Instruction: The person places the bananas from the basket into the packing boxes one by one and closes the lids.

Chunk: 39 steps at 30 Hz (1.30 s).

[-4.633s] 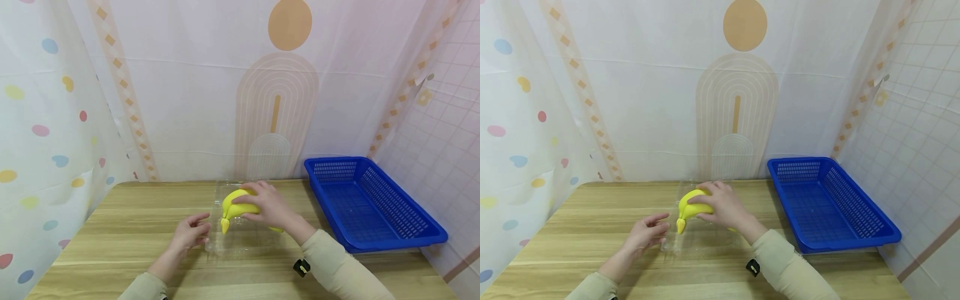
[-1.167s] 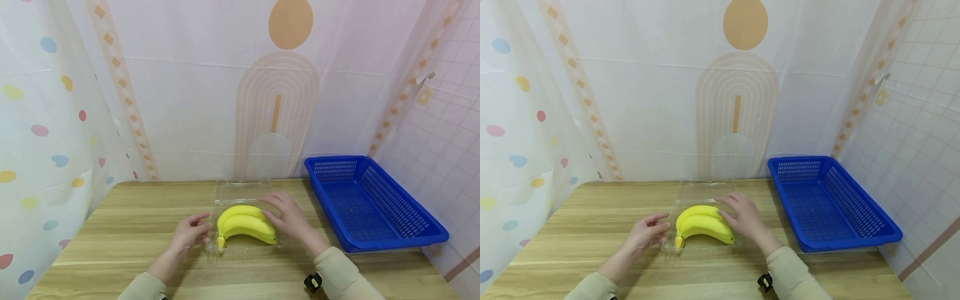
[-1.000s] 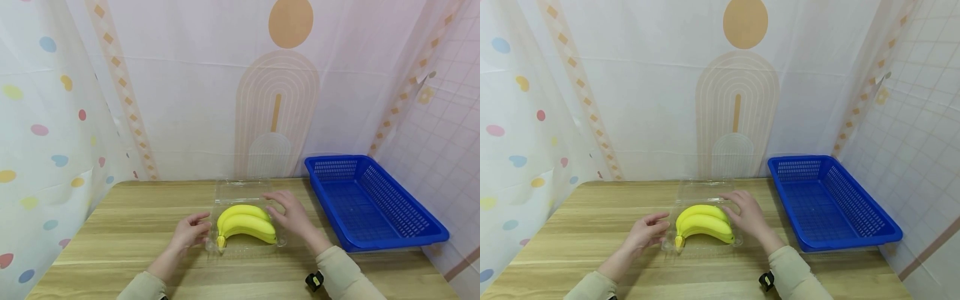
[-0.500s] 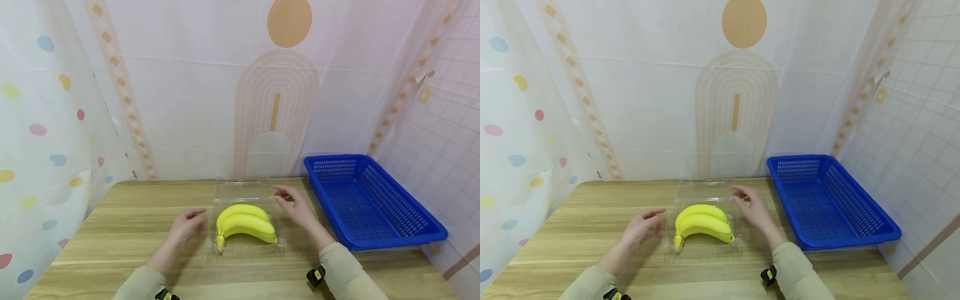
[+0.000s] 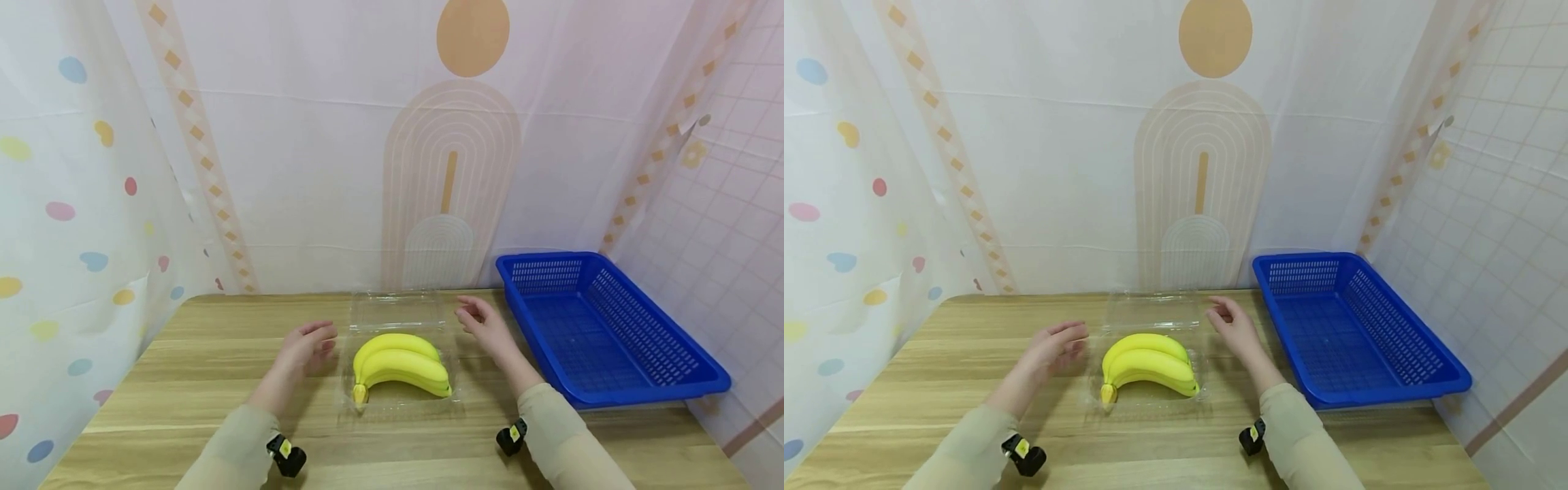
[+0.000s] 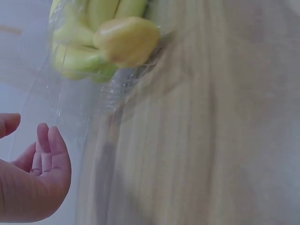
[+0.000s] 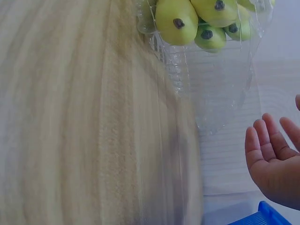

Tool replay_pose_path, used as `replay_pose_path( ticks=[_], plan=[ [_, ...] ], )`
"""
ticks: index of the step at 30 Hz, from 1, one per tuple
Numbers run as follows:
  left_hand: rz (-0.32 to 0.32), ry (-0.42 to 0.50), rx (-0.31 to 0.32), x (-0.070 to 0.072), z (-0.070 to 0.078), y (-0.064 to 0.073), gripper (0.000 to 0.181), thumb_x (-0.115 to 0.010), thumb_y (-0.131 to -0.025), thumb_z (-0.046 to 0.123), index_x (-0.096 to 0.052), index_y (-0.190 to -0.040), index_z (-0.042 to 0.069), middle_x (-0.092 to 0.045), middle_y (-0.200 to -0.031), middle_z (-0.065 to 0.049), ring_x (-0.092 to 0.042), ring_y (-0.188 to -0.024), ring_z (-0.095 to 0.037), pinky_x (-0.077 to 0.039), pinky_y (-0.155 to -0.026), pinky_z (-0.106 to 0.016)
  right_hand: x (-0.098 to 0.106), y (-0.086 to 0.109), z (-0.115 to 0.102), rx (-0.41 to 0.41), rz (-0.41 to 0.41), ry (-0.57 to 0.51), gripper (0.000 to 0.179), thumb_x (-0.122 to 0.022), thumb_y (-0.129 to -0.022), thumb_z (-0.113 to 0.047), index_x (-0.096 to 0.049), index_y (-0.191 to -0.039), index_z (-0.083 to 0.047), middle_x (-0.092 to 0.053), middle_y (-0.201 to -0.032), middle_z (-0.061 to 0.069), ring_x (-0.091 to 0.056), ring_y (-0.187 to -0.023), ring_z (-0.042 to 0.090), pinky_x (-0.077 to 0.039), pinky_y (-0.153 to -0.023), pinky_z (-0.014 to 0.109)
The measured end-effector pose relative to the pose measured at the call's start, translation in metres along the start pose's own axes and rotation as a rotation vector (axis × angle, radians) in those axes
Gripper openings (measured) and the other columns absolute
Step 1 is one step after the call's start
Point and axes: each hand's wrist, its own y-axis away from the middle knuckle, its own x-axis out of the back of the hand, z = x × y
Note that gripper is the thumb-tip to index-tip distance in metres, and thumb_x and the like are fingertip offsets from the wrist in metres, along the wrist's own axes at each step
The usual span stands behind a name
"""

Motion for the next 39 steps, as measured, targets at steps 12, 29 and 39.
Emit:
replay_pose_path(
  ticks=[12, 29, 39],
  plan=[
    [-0.041, 0.01, 0.023, 0.003, 0.007, -0.021, 0.058, -0.057, -0.101, 0.018, -0.034, -0.147, -0.008, -0.051, -0.139, -0.024, -0.063, -0.101, -0.016, -0.055, -0.09, -0.029, -0.005, -0.016, 0.007, -0.158, 0.007, -0.149, 0.044, -0.054, -0.102, -0.013, -0.046, -0.139, 0.01, -0.056, -0.122, 0.027, -0.057, -0.113, 0.041, -0.054, -0.094, 0.047],
    [-0.065, 0.025, 0.031, -0.004, 0.007, -0.047, 0.064, -0.052, -0.103, 0.022, -0.025, -0.151, -0.008, -0.036, -0.15, -0.028, -0.042, -0.135, -0.037, -0.043, -0.108, -0.043, -0.018, -0.034, 0.02, -0.287, -0.032, -0.306, 0.05, -0.05, -0.101, -0.006, -0.033, -0.143, 0.016, -0.048, -0.13, 0.031, -0.054, -0.117, 0.04, -0.052, -0.098, 0.042],
    [-0.093, 0.044, 0.033, 0.0, -0.002, -0.066, 0.077, -0.068, -0.095, 0.03, -0.029, -0.149, -0.007, -0.043, -0.147, -0.026, -0.056, -0.122, -0.029, -0.054, -0.095, -0.035, -0.021, -0.04, 0.02, -0.337, -0.051, -0.349, 0.055, -0.051, -0.101, -0.008, -0.028, -0.147, 0.014, -0.045, -0.135, 0.035, -0.058, -0.111, 0.033, -0.054, -0.095, 0.036]
  ],
)
